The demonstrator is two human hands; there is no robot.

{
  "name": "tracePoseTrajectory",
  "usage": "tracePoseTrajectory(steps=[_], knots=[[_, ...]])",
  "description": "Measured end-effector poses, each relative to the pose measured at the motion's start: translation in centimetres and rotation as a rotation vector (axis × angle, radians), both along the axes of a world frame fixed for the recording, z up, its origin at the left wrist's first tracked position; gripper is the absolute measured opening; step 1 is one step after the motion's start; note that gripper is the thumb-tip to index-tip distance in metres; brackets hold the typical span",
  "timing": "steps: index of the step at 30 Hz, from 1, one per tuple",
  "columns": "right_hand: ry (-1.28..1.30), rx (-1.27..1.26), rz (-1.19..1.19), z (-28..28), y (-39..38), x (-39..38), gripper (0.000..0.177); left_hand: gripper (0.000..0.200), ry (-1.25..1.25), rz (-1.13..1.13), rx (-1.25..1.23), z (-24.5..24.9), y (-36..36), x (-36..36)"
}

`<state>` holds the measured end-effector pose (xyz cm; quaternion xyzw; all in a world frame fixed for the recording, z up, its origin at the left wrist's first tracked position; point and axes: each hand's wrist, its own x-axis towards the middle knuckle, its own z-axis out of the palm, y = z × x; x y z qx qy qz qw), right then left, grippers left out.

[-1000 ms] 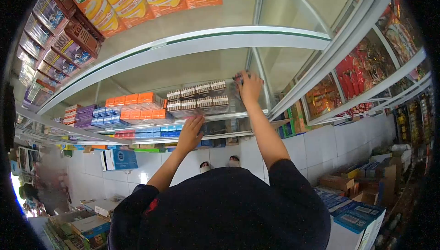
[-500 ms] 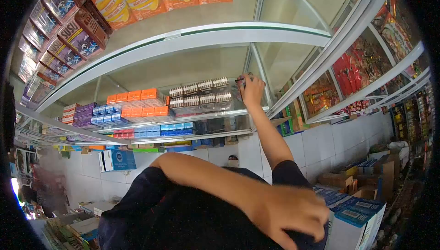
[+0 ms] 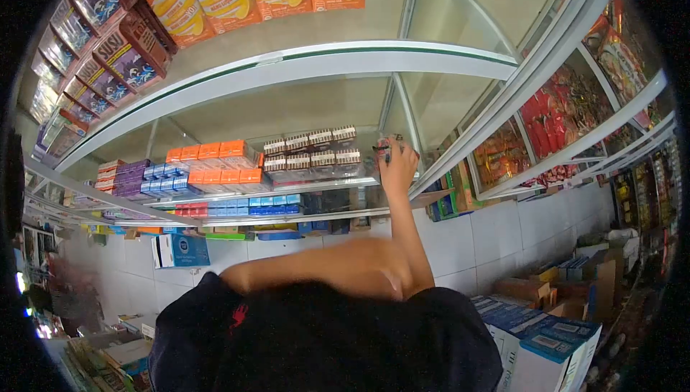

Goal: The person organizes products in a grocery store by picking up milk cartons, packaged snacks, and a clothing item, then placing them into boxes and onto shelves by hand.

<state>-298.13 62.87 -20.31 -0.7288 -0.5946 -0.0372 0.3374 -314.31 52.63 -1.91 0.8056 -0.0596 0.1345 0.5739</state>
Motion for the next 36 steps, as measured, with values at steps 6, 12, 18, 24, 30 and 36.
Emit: tracePoseTrajectory(steps=[6, 12, 18, 24, 30, 36], knots=[[0.008, -0.024, -0.138, 0.6, 5.8, -1.4, 0.044, 0.047, 0.362, 1.031, 0.68, -18.4, 5.9, -8.2], [0.01, -0.075, -0.227, 0.5, 8.3, -2.6, 0.045, 0.061, 0.423, 1.023, 0.774, -19.7, 6.0, -10.3], [0.023, -0.122, -0.004, 1.0, 3.3, -1.5, 0.045, 0.053, 0.413, 1.074, 0.625, -20.0, 6.1, -9.7], [-0.079, -0.027, -0.013, 0.0, 0.8, -1.8, 0.046, 0.05, 0.369, 1.133, 0.625, -20.2, 6.1, -9.4], [-0.076, -0.086, -0.014, 0.4, 7.8, -0.5, 0.048, 0.047, 0.357, 1.17, 0.594, -20.2, 6.1, -9.3], [-0.129, -0.156, -0.011, -0.9, 16.3, 1.0, 0.052, 0.048, 0.316, 1.196, 0.573, -20.8, 6.0, -9.3]])
